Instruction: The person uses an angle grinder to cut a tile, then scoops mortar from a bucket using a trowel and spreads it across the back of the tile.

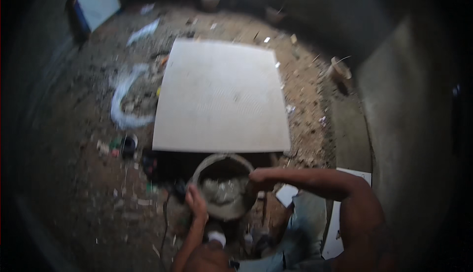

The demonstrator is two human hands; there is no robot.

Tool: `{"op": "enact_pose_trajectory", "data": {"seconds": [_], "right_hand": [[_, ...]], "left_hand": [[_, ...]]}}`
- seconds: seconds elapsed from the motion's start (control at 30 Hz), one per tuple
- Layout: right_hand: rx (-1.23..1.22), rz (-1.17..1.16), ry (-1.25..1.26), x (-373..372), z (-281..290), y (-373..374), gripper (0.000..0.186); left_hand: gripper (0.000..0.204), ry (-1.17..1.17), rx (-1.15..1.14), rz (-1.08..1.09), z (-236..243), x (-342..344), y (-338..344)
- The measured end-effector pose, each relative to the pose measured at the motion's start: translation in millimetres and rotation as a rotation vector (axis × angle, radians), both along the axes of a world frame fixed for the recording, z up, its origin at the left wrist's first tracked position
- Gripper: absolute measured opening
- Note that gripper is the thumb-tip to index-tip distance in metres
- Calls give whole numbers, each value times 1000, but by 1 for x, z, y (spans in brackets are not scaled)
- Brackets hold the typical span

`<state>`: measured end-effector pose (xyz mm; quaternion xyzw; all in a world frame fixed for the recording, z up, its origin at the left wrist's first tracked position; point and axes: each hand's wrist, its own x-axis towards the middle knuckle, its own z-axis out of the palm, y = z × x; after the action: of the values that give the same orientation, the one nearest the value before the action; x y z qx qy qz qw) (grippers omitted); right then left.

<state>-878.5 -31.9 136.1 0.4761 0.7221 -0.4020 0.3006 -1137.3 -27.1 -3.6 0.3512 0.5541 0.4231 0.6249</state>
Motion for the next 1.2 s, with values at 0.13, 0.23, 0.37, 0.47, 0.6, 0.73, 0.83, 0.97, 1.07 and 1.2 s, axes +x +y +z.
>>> {"op": "enact_pose_trajectory", "data": {"seconds": [0.13, 0.23, 0.37, 0.47, 0.6, 0.73, 0.83, 0.97, 1.07, 1.2], "right_hand": [[-196, -500, 18, -2, -9, -31, 28], [-318, -783, 197, -9, -14, -59, 29], [-268, -851, 211, -33, -8, -68, 37], [-168, -789, 295, -59, -1, -61, 34], [-466, -1308, 528, -69, -15, -48, 27], [-1244, -2237, 1283, -52, -30, -59, 26], [-1218, -2147, 1271, -34, -9, -78, 29], [-646, -1652, 523, -11, 38, -92, 26], [-61, -1004, 234, -26, 30, -83, 28], [287, -545, -22, -76, -22, -69, 48]], "left_hand": [[41, 54, 135, 83, -13, 3, -3], [43, 145, 127, 98, -8, 1, -8], [42, 117, 237, -27, 9, -1, 1], [43, 119, 239, -37, 20, -2, 8], [61, 83, 59, -112, 22, -3, 13], [61, 110, 124, -167, 17, -1, 11], [47, 156, 183, -99, 16, 1, 13], [43, 222, 213, -110, 19, 2, 15], [43, 259, 208, -115, 22, 4, 13], [46, 294, 244, -104, 23, 6, 11]]}}
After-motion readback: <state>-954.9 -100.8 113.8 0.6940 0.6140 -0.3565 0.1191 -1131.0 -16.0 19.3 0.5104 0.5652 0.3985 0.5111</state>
